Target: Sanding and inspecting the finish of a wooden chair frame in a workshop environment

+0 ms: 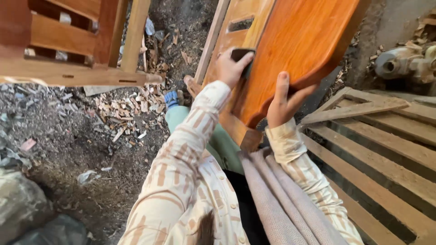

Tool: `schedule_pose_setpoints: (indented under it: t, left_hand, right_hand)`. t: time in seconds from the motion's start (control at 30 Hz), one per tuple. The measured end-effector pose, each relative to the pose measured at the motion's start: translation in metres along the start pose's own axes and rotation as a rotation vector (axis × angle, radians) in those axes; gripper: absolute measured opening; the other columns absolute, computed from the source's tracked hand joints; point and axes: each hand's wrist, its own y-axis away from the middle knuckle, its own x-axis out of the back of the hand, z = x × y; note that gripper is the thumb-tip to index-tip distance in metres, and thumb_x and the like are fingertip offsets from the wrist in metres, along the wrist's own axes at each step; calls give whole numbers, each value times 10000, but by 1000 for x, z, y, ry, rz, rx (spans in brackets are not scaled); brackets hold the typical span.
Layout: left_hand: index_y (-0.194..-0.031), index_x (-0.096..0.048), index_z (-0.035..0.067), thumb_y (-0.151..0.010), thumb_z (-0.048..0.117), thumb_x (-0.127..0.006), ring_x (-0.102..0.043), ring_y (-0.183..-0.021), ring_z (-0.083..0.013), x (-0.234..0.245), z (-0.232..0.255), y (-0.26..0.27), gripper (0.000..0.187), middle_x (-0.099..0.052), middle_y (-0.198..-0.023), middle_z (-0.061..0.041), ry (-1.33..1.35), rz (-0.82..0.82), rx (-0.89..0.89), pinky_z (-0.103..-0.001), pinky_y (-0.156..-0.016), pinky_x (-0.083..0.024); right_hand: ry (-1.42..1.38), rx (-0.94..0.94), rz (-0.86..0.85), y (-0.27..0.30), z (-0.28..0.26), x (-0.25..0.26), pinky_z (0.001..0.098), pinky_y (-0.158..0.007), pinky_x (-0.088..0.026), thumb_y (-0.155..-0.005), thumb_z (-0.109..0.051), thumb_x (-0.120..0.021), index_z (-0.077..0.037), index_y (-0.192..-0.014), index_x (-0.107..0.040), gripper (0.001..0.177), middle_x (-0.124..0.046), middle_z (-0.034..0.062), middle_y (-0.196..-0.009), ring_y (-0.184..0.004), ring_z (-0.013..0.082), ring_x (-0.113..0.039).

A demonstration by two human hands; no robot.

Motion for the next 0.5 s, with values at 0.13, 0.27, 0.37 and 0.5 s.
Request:
schedule_pose_setpoints:
  t: [0.13,0.27,0.37,0.5]
  left_hand:
    - [-843,-779,179,-664,435,-936,-782,-734,-226,-53,4,-105,350,-790,-760,-59,-80,-66,-42,-331,-653,-616]
    - [-793,-787,228,-602,469,-963,-796,-679,-170,-70,3,-136,354,-797,-704,-1,-106,-103,-52,-293,-621,-629]
    - [-928,-782,112,-654,512,-957,-780,-883,-336,-16,22,-69,516,-795,-873,-167,-35,-223,-9,-437,-777,-621]
    - [-985,-727,45,-697,276,-987,-681,-858,-176,47,27,17,451,-723,-946,-95,212,-247,369,-330,-802,-567]
  right_hand:
    - [159,106,79,14,2,-10,476,-1234,-330,-1069,-247,-779,-29,-1597,-242,784,-399,251,-1530,-1401,290,-467]
    - [387,225,148,19,12,-3,502,-1190,-348,-1031,-244,-813,36,-1556,-313,778,-428,287,-1466,-1384,366,-467]
    - [276,277,143,19,-10,-5,480,-1147,-373,-1030,-153,-797,27,-1538,-337,708,-472,260,-1395,-1324,335,-503]
    - [160,204,112,29,-18,-13,457,-1189,-333,-996,-124,-797,6,-1569,-301,769,-407,211,-1483,-1368,257,-442]
